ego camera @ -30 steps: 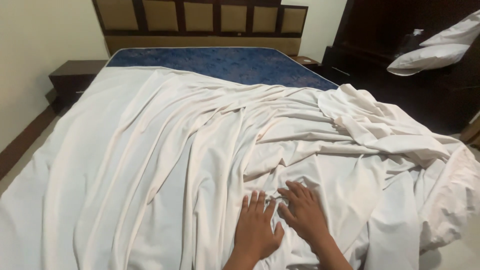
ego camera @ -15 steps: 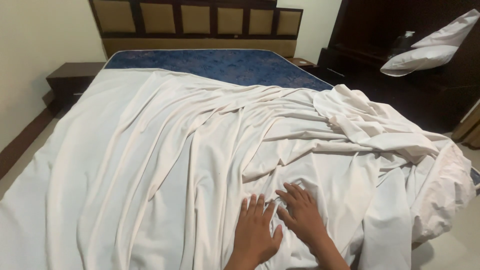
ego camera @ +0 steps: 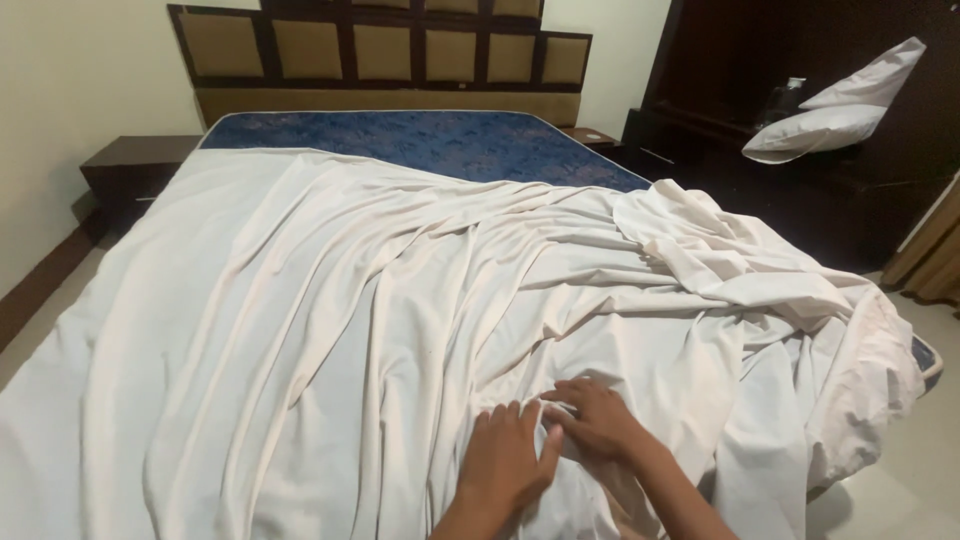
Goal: The person spreads a white bedsheet over a blue patterned mattress, smoothing and tucking the fabric by hand across the surface. The person adjusts the sheet's position and pulls it taut along the edges of the bed.
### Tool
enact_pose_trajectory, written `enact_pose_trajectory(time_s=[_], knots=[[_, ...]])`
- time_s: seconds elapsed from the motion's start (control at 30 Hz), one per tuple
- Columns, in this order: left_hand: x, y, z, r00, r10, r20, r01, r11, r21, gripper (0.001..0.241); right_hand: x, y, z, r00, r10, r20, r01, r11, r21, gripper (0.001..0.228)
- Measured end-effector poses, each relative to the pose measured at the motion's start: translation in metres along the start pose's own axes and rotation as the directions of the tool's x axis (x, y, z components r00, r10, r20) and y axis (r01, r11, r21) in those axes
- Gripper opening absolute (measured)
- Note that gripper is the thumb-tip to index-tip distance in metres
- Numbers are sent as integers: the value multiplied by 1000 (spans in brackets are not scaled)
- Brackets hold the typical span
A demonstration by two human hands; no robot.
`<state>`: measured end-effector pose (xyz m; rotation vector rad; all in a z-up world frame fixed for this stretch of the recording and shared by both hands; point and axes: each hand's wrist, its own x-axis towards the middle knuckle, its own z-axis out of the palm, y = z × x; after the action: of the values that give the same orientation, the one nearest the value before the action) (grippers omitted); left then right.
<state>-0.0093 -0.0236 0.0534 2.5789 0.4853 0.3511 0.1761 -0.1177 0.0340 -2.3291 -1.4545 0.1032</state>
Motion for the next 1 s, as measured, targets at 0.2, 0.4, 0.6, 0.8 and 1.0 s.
enact_pose_trajectory(time_s=[0.2, 0.4, 0.6, 0.8, 1.0], knots=[[21, -43, 35, 940, 133, -314, -125, 991, 44, 63, -7, -4, 9, 988, -71, -140, 77, 996, 39, 43], [17, -38, 33, 954, 134, -268, -107, 988, 114, 65, -9, -6, 23, 903, -169, -396, 164, 985, -47, 50], [17, -39, 35, 948, 135, -289, -110, 989, 103, 65, -11, -7, 23, 926, -130, -354, 114, 991, -68, 46], [8, -39, 40, 961, 126, -246, -111, 991, 75, 66, -22, -5, 27, 921, -149, -359, 123, 988, -94, 46], [1, -36, 41, 959, 129, -252, -108, 990, 94, 64, -35, -12, 25, 935, -95, -342, 77, 995, -67, 42]])
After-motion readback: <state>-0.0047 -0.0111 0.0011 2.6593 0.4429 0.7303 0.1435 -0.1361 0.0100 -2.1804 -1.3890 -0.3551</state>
